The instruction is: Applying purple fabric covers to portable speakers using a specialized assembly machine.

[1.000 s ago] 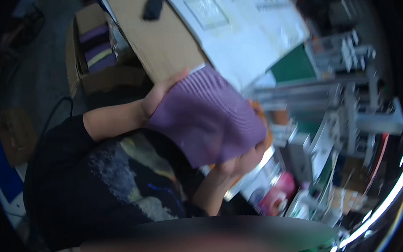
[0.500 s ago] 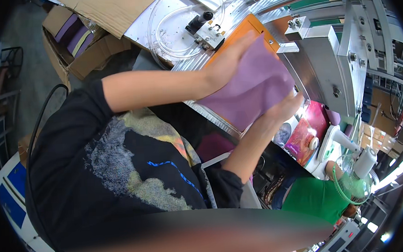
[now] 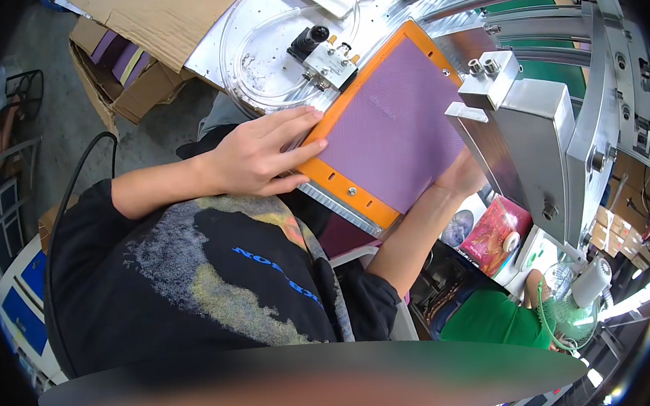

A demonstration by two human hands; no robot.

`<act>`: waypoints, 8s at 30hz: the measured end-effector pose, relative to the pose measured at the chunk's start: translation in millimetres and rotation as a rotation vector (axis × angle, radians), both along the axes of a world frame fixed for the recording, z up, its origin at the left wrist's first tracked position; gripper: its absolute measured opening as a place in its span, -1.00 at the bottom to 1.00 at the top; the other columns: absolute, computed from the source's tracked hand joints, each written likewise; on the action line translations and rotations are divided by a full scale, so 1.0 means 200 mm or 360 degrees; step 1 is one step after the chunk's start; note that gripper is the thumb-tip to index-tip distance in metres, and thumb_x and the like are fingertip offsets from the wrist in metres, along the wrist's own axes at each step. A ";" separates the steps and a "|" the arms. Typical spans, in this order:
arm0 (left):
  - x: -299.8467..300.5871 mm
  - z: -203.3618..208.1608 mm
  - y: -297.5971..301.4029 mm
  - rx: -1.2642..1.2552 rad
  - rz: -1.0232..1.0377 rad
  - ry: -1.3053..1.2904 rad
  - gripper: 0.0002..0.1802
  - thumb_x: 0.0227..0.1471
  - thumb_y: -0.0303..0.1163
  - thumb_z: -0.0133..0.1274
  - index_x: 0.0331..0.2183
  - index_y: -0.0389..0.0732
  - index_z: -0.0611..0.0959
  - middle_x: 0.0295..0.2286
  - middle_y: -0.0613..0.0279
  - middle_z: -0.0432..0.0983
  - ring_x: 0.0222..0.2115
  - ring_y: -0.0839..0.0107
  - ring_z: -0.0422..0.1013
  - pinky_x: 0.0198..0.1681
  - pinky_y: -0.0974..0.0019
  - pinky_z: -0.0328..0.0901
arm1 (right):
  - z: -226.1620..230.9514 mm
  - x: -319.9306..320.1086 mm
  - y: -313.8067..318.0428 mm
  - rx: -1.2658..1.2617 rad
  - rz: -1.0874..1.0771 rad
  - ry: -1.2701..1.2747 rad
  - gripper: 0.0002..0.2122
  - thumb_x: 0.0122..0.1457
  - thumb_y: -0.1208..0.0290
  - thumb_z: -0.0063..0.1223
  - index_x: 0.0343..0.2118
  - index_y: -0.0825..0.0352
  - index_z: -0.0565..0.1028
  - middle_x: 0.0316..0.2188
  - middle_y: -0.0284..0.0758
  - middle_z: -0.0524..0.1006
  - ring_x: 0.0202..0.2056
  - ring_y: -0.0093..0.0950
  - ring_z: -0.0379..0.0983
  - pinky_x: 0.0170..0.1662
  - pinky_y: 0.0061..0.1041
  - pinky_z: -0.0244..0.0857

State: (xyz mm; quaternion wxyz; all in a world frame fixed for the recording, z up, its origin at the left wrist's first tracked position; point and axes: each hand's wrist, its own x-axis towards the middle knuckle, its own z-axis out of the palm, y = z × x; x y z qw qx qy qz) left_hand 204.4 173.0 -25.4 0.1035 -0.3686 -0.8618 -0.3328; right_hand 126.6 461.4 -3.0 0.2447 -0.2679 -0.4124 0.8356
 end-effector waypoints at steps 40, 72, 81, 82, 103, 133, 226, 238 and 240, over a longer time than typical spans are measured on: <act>-0.01 -0.14 0.03 0.0560 -0.0052 0.0062 -0.60 -0.36 -0.34 0.34 -0.50 -0.31 0.47 -0.18 -0.10 0.43 -0.12 0.03 0.43 -0.14 0.16 0.40 | 0.00 0.04 -0.06 0.0752 -0.0016 -0.0038 -0.63 0.28 0.36 -0.21 0.09 0.41 0.25 0.06 -0.22 0.34 0.08 -0.36 0.28 0.14 -0.36 0.17; -0.02 -0.22 -0.02 0.0454 -0.0075 0.0136 -0.52 -0.29 -0.40 0.35 -0.59 -0.20 0.28 -0.32 0.01 0.35 -0.10 -0.01 0.41 -0.20 0.19 0.41 | -0.14 0.91 -0.44 0.2411 0.0377 -0.0561 -0.62 -0.08 0.47 0.17 -0.13 0.42 0.47 -0.50 -0.29 0.37 -0.45 -0.37 0.28 -0.34 -0.40 0.17; -0.02 -0.21 -0.01 0.0461 -0.0103 0.0109 -0.52 -0.29 -0.42 0.35 -0.58 -0.22 0.28 -0.32 -0.03 0.35 -0.07 -0.02 0.38 -0.14 0.18 0.38 | -0.11 0.91 -0.41 0.2379 0.0264 -0.0707 -0.62 -0.05 0.47 0.16 -0.11 0.44 0.46 -0.44 -0.26 0.37 -0.40 -0.36 0.28 -0.30 -0.40 0.18; -0.02 -0.22 -0.01 0.0455 -0.0098 0.0109 -0.52 -0.29 -0.42 0.35 -0.58 -0.22 0.28 -0.32 -0.03 0.35 -0.07 -0.02 0.38 -0.14 0.18 0.38 | -0.12 0.91 -0.41 0.2375 0.0269 -0.0702 -0.62 -0.05 0.47 0.16 -0.11 0.44 0.46 -0.44 -0.26 0.37 -0.40 -0.36 0.28 -0.30 -0.40 0.18; -0.03 -0.22 0.01 0.0568 -0.0019 0.0175 -0.52 -0.36 -0.39 0.37 -0.64 -0.18 0.29 -0.44 0.12 0.34 -0.15 0.06 0.44 -0.28 0.24 0.43 | -0.34 1.43 0.16 0.1917 -0.1171 -0.0964 -0.79 0.21 0.41 -0.16 -0.51 0.42 0.35 -0.60 -0.36 0.30 -0.59 -0.55 0.21 -0.52 -0.59 0.15; -0.01 -0.08 0.00 0.0426 0.0002 0.0441 -0.59 -0.36 -0.61 0.14 -0.79 -0.14 0.19 -0.75 0.27 0.10 -0.76 0.31 0.11 -0.71 0.28 -0.05 | -1.48 2.69 0.50 0.1265 0.0725 -0.2286 -0.37 -0.06 0.18 0.10 0.05 0.47 0.28 -0.13 -0.03 0.43 -0.10 -0.11 0.40 0.03 -0.21 0.26; 0.13 0.02 -0.10 0.1125 -0.0203 -0.1166 -0.31 -0.32 -0.18 0.26 -0.15 -0.35 0.40 -0.25 0.07 0.35 -0.22 0.28 0.34 -0.15 0.24 0.29 | 0.07 -0.54 -0.12 0.2667 0.1894 0.0691 -0.80 0.12 0.62 -0.13 -0.26 0.36 0.53 -0.23 -0.23 0.54 -0.22 -0.34 0.48 -0.10 -0.47 0.35; 0.15 0.01 -0.07 0.1214 -0.0177 -0.1261 -0.23 -0.30 -0.21 0.28 -0.07 -0.35 0.35 -0.22 0.08 0.35 -0.18 0.31 0.33 -0.12 0.22 0.28 | 0.04 -0.55 -0.11 0.2498 0.1756 0.0454 -0.84 0.06 0.63 0.06 -0.29 0.27 0.50 -0.39 -0.34 0.60 -0.31 -0.43 0.56 -0.21 -0.54 0.39; 0.15 0.02 -0.07 0.1203 -0.0177 -0.1255 -0.23 -0.30 -0.21 0.28 -0.06 -0.35 0.35 -0.22 0.08 0.35 -0.18 0.31 0.33 -0.11 0.22 0.28 | 0.04 -0.57 -0.09 0.2536 0.1794 0.0487 -0.82 0.05 0.65 0.06 -0.27 0.28 0.47 -0.39 -0.33 0.60 -0.30 -0.43 0.57 -0.21 -0.54 0.39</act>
